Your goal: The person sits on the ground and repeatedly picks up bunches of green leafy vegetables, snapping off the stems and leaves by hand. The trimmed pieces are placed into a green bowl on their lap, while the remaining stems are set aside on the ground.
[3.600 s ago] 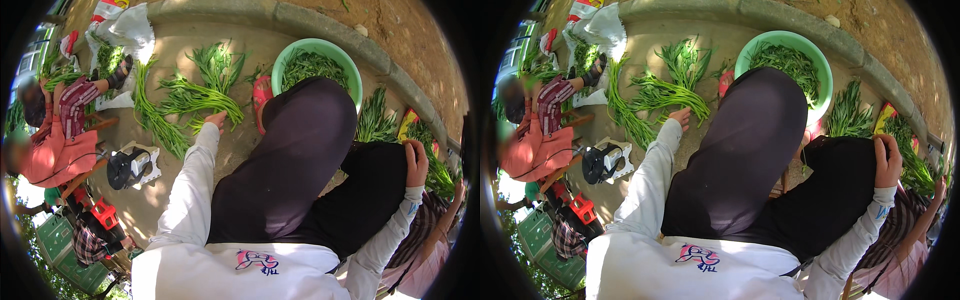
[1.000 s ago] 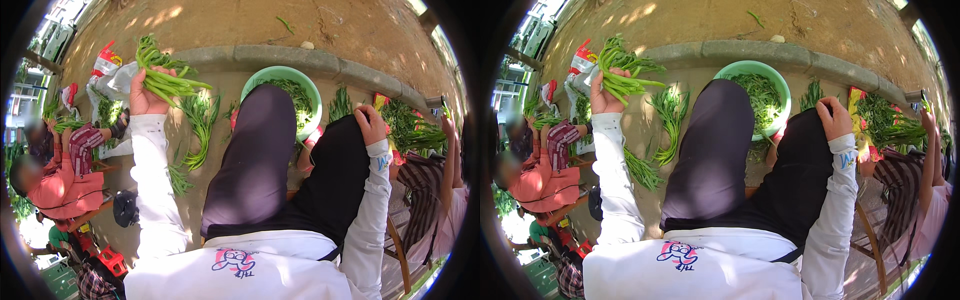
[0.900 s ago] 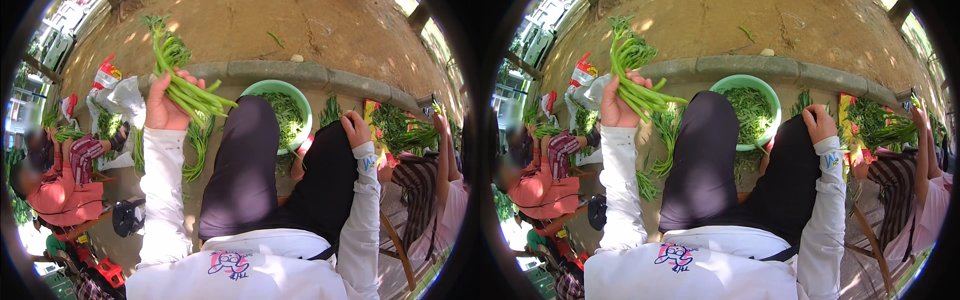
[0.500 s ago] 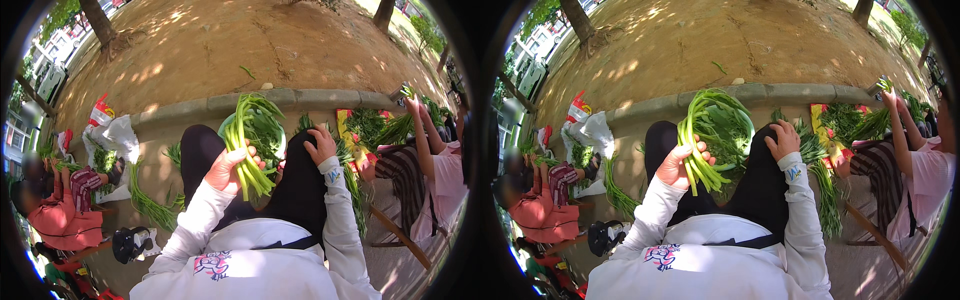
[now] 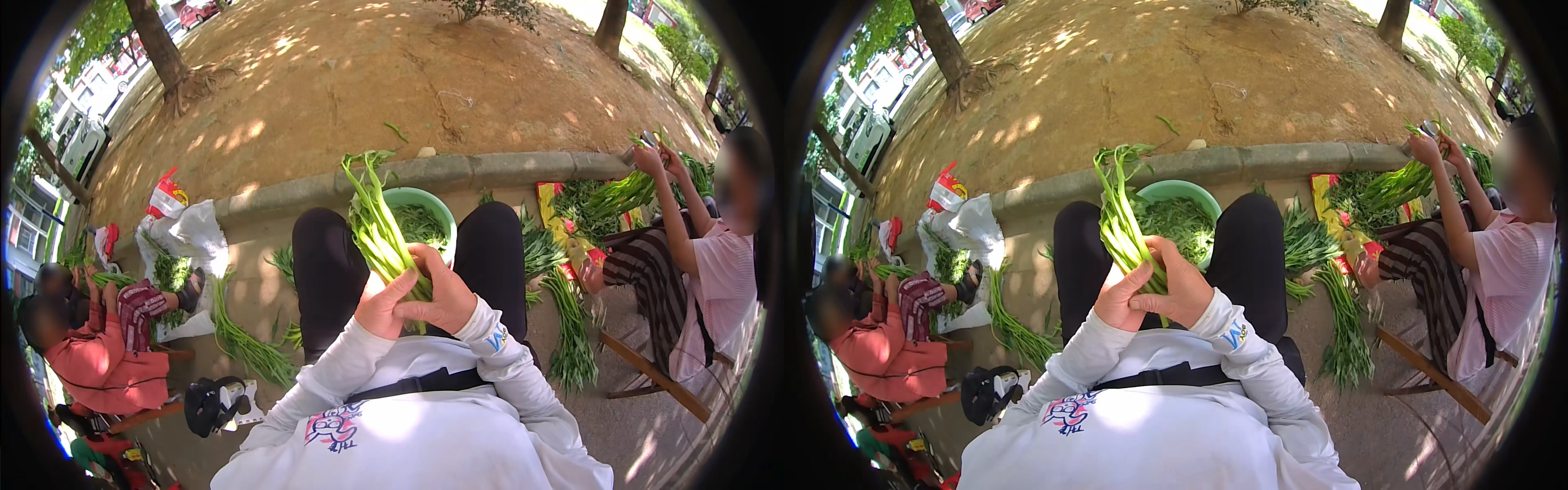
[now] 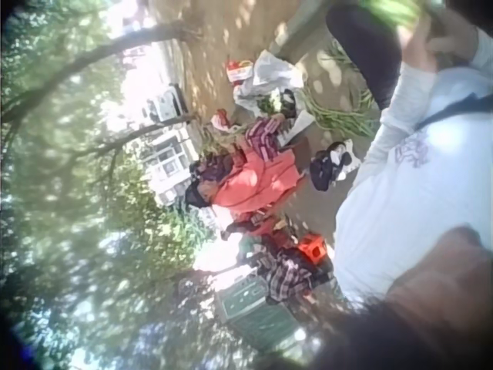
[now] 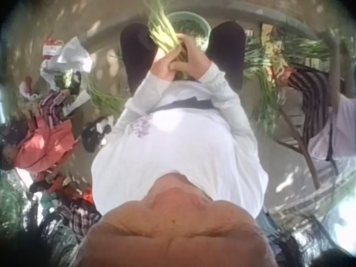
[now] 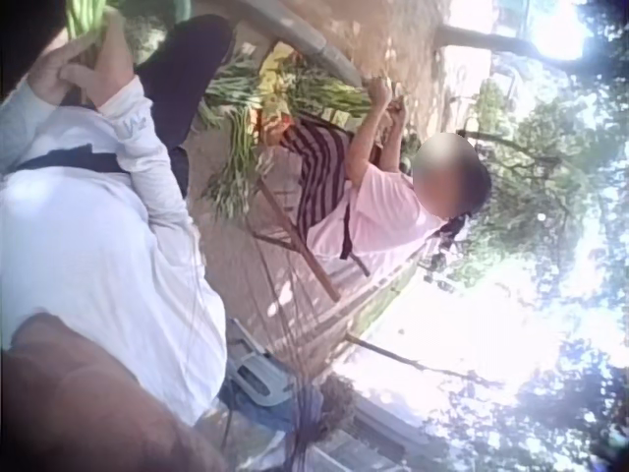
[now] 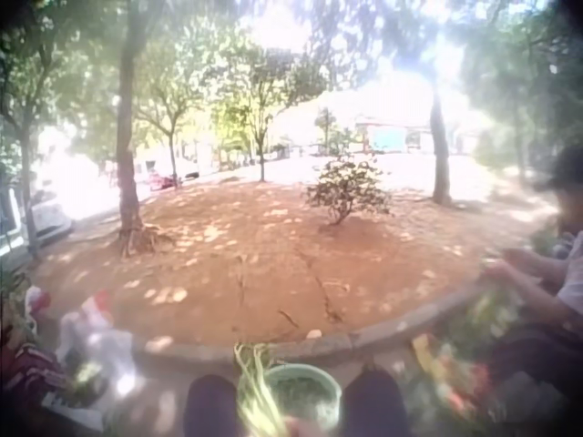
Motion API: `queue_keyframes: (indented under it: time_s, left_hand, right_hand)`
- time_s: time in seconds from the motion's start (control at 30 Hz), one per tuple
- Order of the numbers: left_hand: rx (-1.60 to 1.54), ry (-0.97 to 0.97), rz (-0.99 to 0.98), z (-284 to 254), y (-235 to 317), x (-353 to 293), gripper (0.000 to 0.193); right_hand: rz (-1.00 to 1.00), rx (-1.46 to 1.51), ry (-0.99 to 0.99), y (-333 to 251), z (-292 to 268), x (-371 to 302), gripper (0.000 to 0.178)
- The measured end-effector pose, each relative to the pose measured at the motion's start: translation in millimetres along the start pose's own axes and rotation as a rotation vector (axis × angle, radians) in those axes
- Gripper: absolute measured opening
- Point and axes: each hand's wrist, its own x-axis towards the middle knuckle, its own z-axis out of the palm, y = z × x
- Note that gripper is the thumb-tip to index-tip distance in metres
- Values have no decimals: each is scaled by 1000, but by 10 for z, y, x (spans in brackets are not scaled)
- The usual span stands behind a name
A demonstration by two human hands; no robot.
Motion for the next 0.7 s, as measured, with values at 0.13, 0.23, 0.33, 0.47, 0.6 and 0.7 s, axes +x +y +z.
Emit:
queue_keyframes:
  time_s: [0.13, 0.23, 0.33, 0.47, 0.6, 0.7]
  left_hand:
    - [-23, 27, 9, -3, -68, -9, 48]
    - [13, 12, 34, 1, -85, -14, 49]
    - [-41, -36, 19, 12, -54, -20, 52]
    - [-126, -52, -74, -62, 77, 9, 53]
    - [3, 68, -113, -47, 157, 22, 46]
    - [97, 91, -38, -25, 151, 2, 37]
  right_hand:
    - [-97, -201, 83, 112, 93, -39, 71]
    - [-95, -254, 120, 114, 116, -88, 69]
    - [-80, -246, 190, 139, 145, -161, 69]
    - [-169, -275, 183, 176, 225, -228, 70]
    - [-128, -122, 147, 49, 217, -218, 56]
    - [-296, -137, 149, 84, 80, -185, 47]
